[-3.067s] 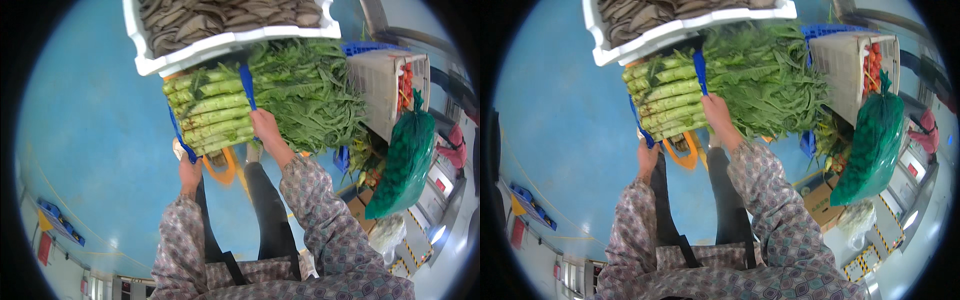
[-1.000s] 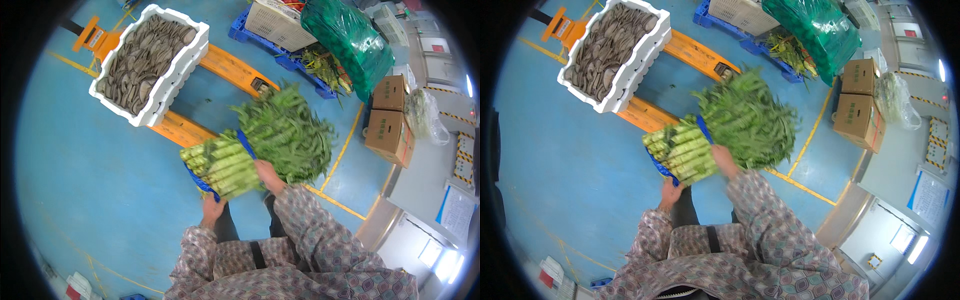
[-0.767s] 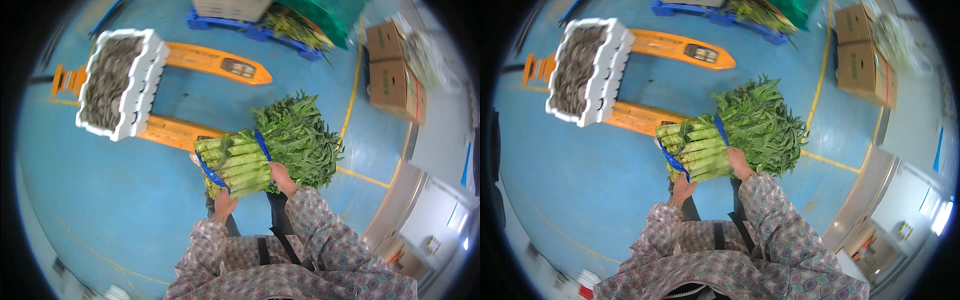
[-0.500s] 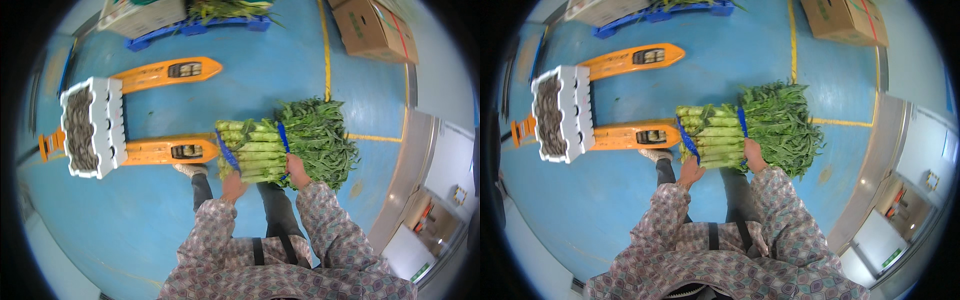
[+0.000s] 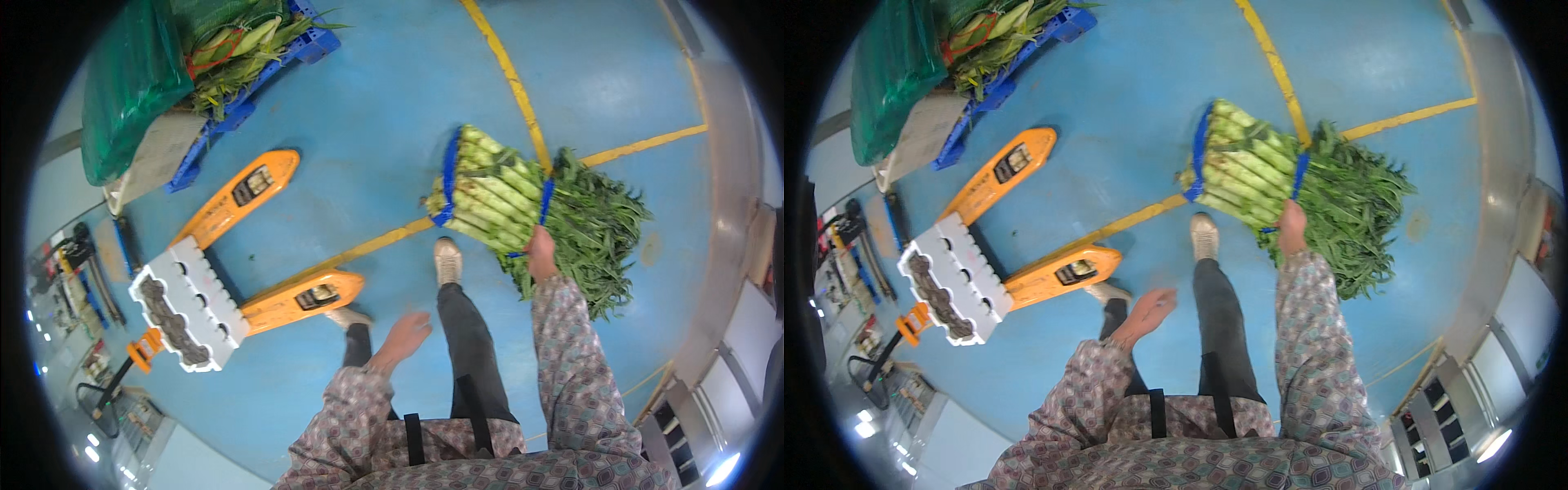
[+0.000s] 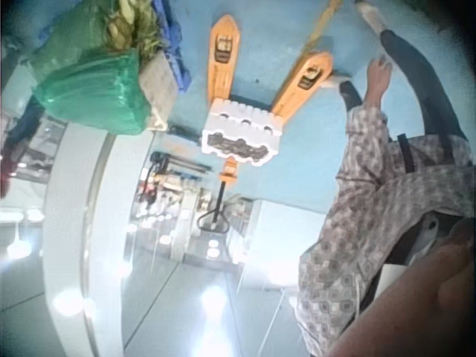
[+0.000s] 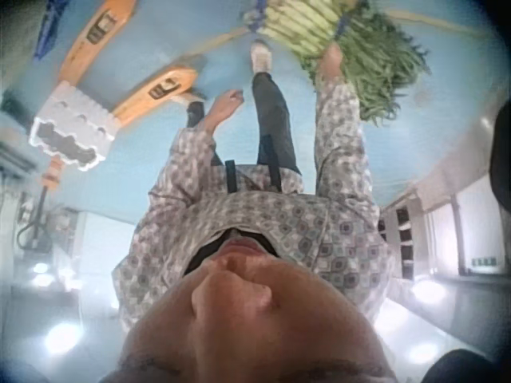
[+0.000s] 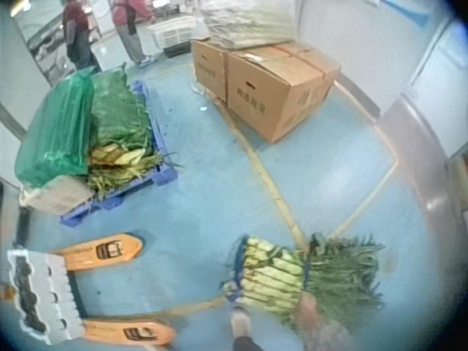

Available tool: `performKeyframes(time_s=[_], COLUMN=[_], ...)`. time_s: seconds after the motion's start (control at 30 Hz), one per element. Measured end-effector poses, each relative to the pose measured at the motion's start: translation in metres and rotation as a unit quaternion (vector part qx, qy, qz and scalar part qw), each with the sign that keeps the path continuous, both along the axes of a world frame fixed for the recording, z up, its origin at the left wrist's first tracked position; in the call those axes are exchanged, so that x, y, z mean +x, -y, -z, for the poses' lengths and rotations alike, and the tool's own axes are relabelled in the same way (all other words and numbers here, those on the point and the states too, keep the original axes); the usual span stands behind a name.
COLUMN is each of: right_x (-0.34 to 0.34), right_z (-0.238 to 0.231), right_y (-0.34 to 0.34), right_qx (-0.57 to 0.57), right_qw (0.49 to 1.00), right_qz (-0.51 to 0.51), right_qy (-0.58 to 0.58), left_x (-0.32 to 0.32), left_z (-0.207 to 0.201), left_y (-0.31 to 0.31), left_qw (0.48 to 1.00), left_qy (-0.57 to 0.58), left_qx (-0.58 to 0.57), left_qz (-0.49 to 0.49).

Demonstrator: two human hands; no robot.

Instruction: The person walks through a commercial kitchen, operates a yellow pallet jack, and moves several crates of vegetables including mushrooms, tomatoes, and leafy greens. The person lifts and places the crates onto the pallet jack and repositions them within the workspace.

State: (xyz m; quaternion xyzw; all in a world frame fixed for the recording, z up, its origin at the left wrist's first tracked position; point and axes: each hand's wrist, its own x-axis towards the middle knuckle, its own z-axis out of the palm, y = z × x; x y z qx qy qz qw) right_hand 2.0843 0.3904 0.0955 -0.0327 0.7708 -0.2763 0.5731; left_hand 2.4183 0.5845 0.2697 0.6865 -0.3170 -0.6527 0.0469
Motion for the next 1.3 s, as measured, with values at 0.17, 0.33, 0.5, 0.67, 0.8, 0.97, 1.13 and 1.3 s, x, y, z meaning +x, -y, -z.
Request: performKeyframes(time_s=[0.17, 0.33, 0.5, 0.67, 0.8, 0.97, 1.13, 1.3], right_x=[-0.039, -0.023, 0.050, 0.151, 0.254, 0.404, 0.540, 0.614], right_z=[0.010, 0.005, -0.043, -0.132, -0.176, -0.215, -0.290, -0.374], right_y=[-0.010, -0.010, 0.044, 0.081, 0.119, 0.149, 0.155, 0.232], right_qx=[0.058, 0.067, 0.021, 0.081, 0.034, -0.056, -0.245, -0.342], right_qw=[0.998, 0.929, 0.880, 0.900, 0.871, 0.690, 0.593, 0.588], right_qz=[-0.006, -0.348, -0.466, -0.428, -0.485, -0.721, -0.762, -0.719], right_qy=[0.032, -0.105, -0.091, -0.026, 0.076, 0.015, 0.088, 0.143], left_x=[0.141, 0.212, 0.190, 0.172, 0.209, 0.247, 0.263, 0.287], left_z=[-0.095, -0.199, -0.233, -0.186, -0.157, -0.175, -0.190, -0.172], left_y=[-0.080, -0.155, -0.226, -0.224, -0.140, -0.024, 0.012, 0.021], left_qw=[0.972, 0.892, 0.938, 0.941, 0.956, 0.913, 0.848, 0.821], left_qy=[0.198, 0.335, 0.219, 0.197, 0.233, 0.203, 0.170, 0.167], left_qx=[0.125, 0.176, 0.063, 0.065, 0.099, -0.065, -0.083, -0.087], left_qz=[-0.021, -0.247, -0.260, -0.267, -0.149, -0.348, -0.494, -0.539])
